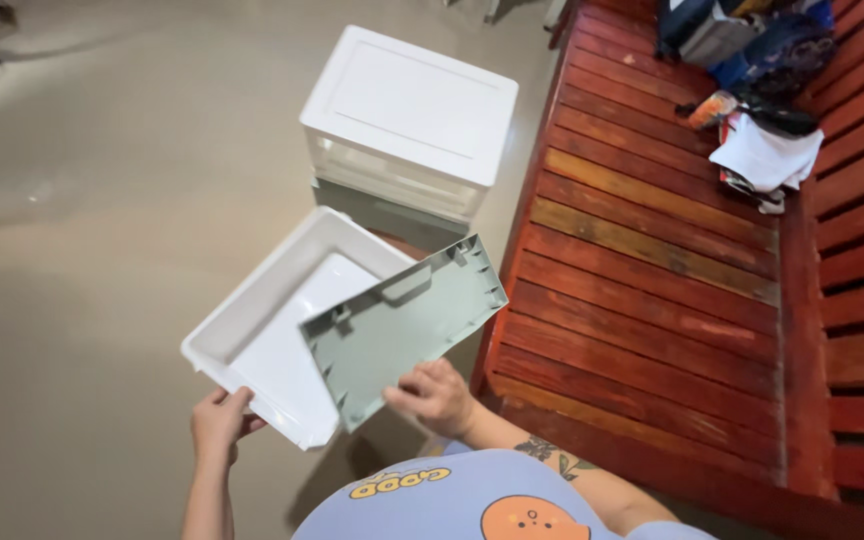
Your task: The person assembles multiple plastic storage drawers by attaching side panels to white drawer bodies and stacking them. They handle white drawer bodies and pink and gray side panels, fitting each panel into the drawer and then placing the completed unit into a stack.
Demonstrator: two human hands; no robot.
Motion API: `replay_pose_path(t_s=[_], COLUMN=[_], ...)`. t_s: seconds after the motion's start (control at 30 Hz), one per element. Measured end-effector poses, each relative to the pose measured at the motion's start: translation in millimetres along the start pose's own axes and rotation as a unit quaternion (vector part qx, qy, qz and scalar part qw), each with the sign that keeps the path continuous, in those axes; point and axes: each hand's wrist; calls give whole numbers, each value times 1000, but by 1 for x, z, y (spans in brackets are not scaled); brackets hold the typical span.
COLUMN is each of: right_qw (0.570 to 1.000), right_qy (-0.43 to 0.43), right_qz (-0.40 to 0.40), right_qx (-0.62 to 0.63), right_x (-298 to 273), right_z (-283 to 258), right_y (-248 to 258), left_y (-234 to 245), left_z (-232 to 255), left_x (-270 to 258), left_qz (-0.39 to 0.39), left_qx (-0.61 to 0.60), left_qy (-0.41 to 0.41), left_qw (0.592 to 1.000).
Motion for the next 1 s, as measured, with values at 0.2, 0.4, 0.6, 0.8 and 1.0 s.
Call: replay_pose_path(t_s=[0.2,0.4,0.6,0.8,1.0], right_qw=[988,991,995,993,986], right_qy=[96,65,52,-12,-80], right_qz=[-63,-57,-70,-111,-143], right_qx=[101,103,43,28,-9], right_x=[47,101,142,155,171], right_z=[-9,51,130,197,236], right_y=[-15,-31,-32,-50,-62], left_y=[20,-34,-140,-210,-265], left_z=[57,183,307,387,424], left_x=[33,88,124,179,233], left_qz=[19,-67,-85,-60,-74], left_qx=[-84,-66,65,202,140], left_qy=[-89,-137,-152,-239,-392], left_qw=[992,986,983,948,906])
Point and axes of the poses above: each hand's wrist, its own x-axis towards the middle knuckle, its own y-axis out of the back of the hand, z = x × y, and after that the axes turned 4 degrees about y, right-handed
